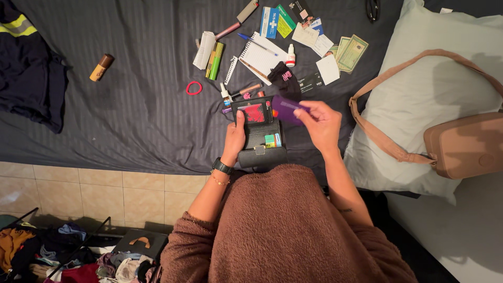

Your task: The person sits on the edge of a bed and sorts cards, cash, and papers into a wallet, placing each item into its slots. They then open a beige crossbody bag, place the wallet inside, and pick up small items from the bed to pack into the bag.

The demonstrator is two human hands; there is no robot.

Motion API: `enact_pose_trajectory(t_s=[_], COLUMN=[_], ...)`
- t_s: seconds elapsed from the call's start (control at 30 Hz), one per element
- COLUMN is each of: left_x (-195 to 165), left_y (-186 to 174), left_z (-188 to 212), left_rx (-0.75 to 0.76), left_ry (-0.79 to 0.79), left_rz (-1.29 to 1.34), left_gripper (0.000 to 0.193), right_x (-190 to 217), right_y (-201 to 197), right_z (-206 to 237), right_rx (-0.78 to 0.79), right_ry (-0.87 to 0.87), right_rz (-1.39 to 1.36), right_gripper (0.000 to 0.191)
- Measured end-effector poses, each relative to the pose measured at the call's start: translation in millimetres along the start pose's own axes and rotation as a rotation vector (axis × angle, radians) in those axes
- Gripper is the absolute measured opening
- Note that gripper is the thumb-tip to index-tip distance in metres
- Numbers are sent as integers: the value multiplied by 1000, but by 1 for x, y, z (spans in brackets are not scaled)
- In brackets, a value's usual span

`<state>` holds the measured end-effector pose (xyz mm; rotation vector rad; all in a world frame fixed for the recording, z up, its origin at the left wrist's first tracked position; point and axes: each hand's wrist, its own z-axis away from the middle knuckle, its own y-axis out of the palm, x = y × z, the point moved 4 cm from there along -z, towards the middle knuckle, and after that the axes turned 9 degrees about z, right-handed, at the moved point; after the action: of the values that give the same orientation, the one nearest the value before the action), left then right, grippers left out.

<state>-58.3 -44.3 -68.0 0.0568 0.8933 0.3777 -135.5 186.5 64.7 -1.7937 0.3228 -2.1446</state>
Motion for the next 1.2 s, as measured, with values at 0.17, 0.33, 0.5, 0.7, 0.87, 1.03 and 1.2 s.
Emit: enact_pose_trajectory(t_s=[0.17,0.33,0.5,0.7,0.87,1.03,1.2], left_x=[3,7,4,11,15,12,14], left_y=[1,15,16,17,20,17,16], left_z=[0,3,2,2,1,2,2], left_rx=[29,90,59,69,74,58,46], left_ry=[22,3,-3,-4,-18,-15,-30], left_rz=[-83,-92,-83,-66,-40,-20,-31], left_gripper=[73,72,72,74,74,74,75], right_x=[0,2,-10,-17,-24,-27,-24], right_y=[-5,11,17,24,38,39,35], right_z=[-3,-2,8,39,48,43,42], right_rx=[134,138,-32,13,196,296,275], right_ry=[33,-29,51,-144,-212,-229,-276], right_rz=[103,52,-54,231,175,335,423], right_gripper=[25,26,32,49,62,70,70])
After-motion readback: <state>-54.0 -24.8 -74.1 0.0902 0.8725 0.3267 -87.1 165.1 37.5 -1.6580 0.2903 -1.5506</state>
